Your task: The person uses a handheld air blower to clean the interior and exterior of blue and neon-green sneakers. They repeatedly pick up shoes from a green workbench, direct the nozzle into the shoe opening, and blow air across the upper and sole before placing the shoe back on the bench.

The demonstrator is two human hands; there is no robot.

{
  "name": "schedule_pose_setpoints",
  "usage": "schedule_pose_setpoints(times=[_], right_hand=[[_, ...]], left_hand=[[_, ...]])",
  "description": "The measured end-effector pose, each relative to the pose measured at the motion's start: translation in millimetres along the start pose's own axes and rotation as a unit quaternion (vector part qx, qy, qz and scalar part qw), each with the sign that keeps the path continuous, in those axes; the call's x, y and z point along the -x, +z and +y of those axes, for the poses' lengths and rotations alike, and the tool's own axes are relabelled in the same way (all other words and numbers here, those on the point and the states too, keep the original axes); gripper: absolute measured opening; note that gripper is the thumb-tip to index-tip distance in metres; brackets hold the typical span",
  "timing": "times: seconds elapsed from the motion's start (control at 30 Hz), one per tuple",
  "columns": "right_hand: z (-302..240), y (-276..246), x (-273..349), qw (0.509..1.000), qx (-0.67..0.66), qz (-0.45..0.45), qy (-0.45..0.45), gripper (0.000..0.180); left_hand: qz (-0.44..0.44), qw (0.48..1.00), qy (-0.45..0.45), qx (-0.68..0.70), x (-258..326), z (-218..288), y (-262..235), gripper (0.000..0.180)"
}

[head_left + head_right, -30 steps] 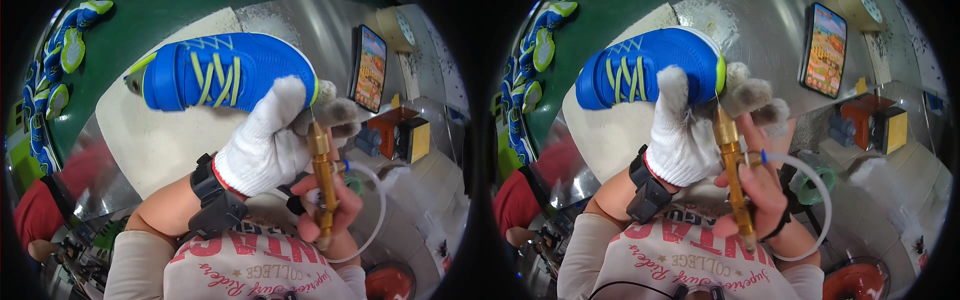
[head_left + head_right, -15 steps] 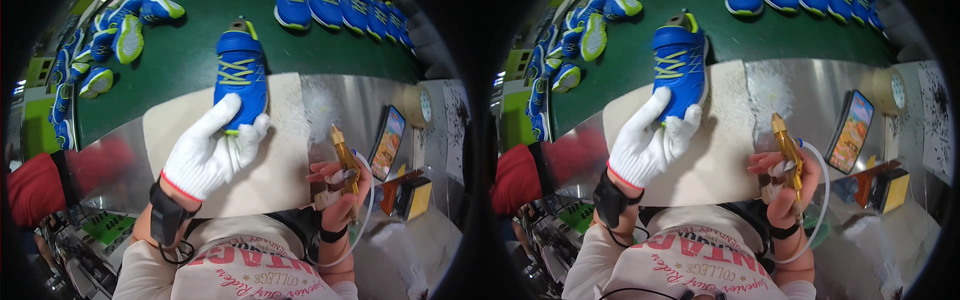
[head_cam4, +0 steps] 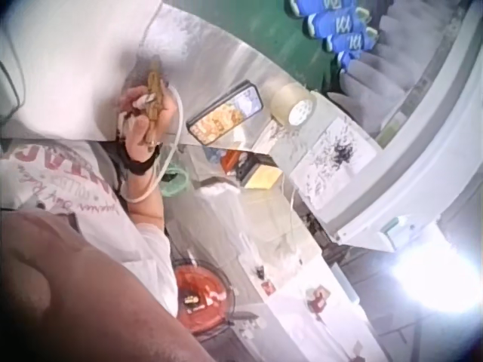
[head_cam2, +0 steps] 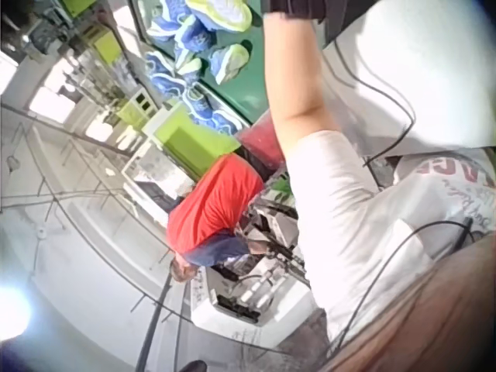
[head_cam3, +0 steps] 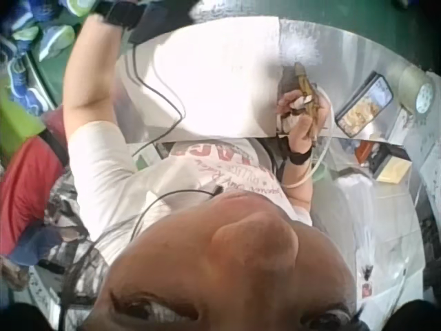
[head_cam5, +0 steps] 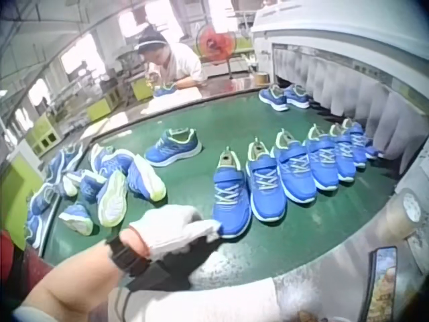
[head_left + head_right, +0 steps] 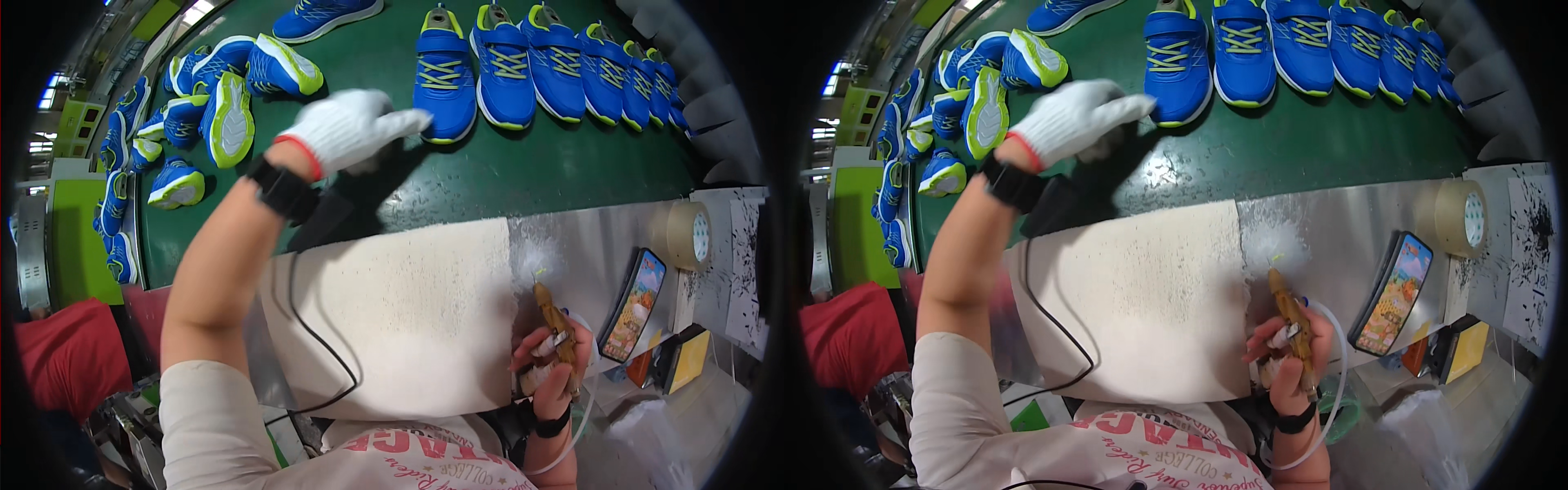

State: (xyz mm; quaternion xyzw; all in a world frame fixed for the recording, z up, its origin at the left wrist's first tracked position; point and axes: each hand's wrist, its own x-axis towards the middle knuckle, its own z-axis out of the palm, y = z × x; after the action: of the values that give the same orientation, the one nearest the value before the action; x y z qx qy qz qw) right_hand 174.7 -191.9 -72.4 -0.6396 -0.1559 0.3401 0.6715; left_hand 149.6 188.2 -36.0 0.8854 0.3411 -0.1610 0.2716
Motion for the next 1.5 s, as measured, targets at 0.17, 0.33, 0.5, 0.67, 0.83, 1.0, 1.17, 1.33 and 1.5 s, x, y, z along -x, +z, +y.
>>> schedule_pose_setpoints(times=[0.17, 0.33, 0.5, 0.67, 0.83, 1.0, 1.17, 1.33, 1.5], right_hand=[[0, -4, 1, 1.0, 0.005, -0.012, -0.017, 0.075], [0, -1, 0, 0.999, 0.014, -0.027, -0.034, 0.069], [-3, 5, 3, 0.994, 0.084, -0.05, -0.053, 0.059], [-13, 23, 28, 0.958, 0.268, -0.05, -0.09, 0.049], [-26, 34, 59, 0.973, 0.089, -0.098, -0.188, 0.05], [-84, 71, 86, 0.965, -0.018, -0.224, -0.134, 0.047], [-70, 56, 71, 0.959, 0.006, -0.215, -0.185, 0.068], [-66, 41, 41, 0.928, 0.049, -0.243, -0.277, 0.08], [-39, 36, 34, 0.937, 0.011, -0.239, -0.253, 0.082]], left_hand=[[0.28, 0.859, 0.136, -0.407, -10, -74, -37, 0.064], [0.358, 0.824, 0.263, -0.352, -9, -105, -35, 0.052], [0.498, 0.838, 0.211, 0.075, 86, -68, -15, 0.046], [0.336, 0.705, 0.072, 0.621, 198, -47, 33, 0.038], [0.26, 0.757, 0.211, 0.561, 230, -25, 86, 0.059], [0.141, 0.761, 0.428, 0.468, 200, -1, 66, 0.056], [0.02, 0.721, 0.495, 0.484, 179, 22, 55, 0.049], [-0.029, 0.725, 0.402, 0.558, 164, 36, 56, 0.052], [-0.032, 0.712, 0.315, 0.627, 148, 15, 63, 0.054]])
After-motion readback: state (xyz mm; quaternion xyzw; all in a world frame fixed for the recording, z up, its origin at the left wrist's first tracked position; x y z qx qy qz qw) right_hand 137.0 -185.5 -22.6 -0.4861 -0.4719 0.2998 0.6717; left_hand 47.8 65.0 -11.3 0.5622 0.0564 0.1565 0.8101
